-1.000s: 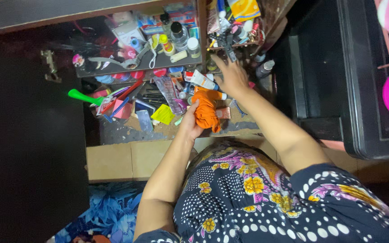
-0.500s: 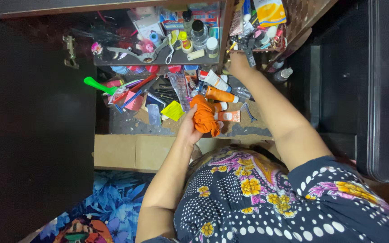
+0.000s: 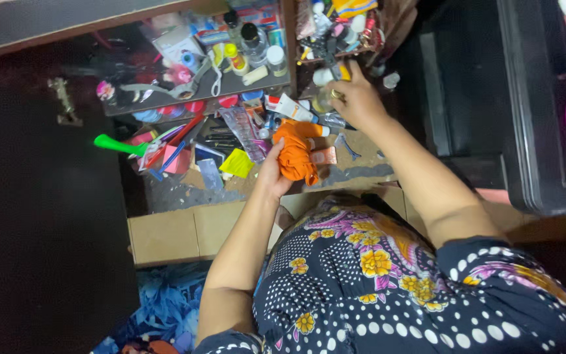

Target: The person wipes the interior of a cluttered cabinet using an orange cloth. They pick up and wipe several small bottles, tubes, and containers, then place them back on the shelves. The person continues to wipe the cabinet surfaces and handle various items throughout the clip.

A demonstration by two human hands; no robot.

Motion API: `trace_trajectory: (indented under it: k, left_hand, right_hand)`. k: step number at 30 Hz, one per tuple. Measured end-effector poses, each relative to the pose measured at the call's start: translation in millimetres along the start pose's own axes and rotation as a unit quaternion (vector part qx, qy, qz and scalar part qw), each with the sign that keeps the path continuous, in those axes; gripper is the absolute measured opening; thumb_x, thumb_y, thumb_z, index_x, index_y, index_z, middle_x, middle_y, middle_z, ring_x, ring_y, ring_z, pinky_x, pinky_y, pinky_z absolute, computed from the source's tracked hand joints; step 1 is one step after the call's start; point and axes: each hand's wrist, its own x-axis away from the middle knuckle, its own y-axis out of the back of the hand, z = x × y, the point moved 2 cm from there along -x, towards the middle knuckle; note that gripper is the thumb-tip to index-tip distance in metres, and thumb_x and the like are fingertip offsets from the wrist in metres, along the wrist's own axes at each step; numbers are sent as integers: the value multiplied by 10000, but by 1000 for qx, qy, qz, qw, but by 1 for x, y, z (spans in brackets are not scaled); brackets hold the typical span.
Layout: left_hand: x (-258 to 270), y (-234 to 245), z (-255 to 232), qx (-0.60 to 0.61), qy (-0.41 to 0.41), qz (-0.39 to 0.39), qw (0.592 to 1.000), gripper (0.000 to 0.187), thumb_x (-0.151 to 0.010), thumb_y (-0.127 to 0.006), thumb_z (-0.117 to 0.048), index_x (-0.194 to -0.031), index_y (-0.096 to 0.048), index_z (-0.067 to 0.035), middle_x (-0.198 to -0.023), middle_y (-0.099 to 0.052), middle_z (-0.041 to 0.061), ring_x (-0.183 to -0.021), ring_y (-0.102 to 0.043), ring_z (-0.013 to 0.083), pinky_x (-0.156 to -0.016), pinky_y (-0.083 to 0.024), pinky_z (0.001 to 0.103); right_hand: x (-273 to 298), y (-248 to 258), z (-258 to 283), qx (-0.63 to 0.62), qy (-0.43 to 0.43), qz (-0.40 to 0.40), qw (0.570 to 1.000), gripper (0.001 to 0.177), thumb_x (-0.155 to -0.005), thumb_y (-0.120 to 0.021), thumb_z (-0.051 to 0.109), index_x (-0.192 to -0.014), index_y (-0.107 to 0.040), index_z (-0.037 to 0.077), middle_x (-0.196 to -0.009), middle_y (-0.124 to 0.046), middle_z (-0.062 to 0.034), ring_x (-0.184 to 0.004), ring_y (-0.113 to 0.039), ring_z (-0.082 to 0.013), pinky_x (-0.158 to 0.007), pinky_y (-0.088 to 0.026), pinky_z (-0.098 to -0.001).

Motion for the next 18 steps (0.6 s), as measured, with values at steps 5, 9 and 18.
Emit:
trace_trajectory:
  k: [5, 9, 18]
  left_hand:
    - [-15, -7, 2, -17, 17, 9, 1000, 450, -1058, -527, -309, -1401, -530, -19, -1312, -657, 160, -1178, -651, 313, -1044, -515, 503]
    - [-20, -15, 3, -43, 40, -15, 998, 435, -1045, -536, -327, -1366, -540, -34, -1280, -658, 157, -1143, -649, 322, -999, -528, 527]
    - [-18, -29, 6, -55, 62, 35, 996, 422, -1068, -512, -310, -1375, -557, -23, -1326, -660, 141, -1182, -642, 296, -1030, -519, 458]
  right_hand:
    - [51, 52, 10, 30, -22, 24, 999, 270, -812, -825, 63, -1065, -734, 42, -1389, -536, -189, -1160, -655, -403, -985, -544, -411]
    - [78, 64, -7, 98, -77, 54, 991, 310, -793, -792, 9, -1097, -744, 43, -1427, -527, -179, -1125, -650, -419, -957, -535, -437]
    - [93, 49, -38, 131, -108, 79, 982, 326, -792, -720, -10, -1109, -748, 61, -1575, -422, -171, -1085, -650, -442, -926, -522, -469]
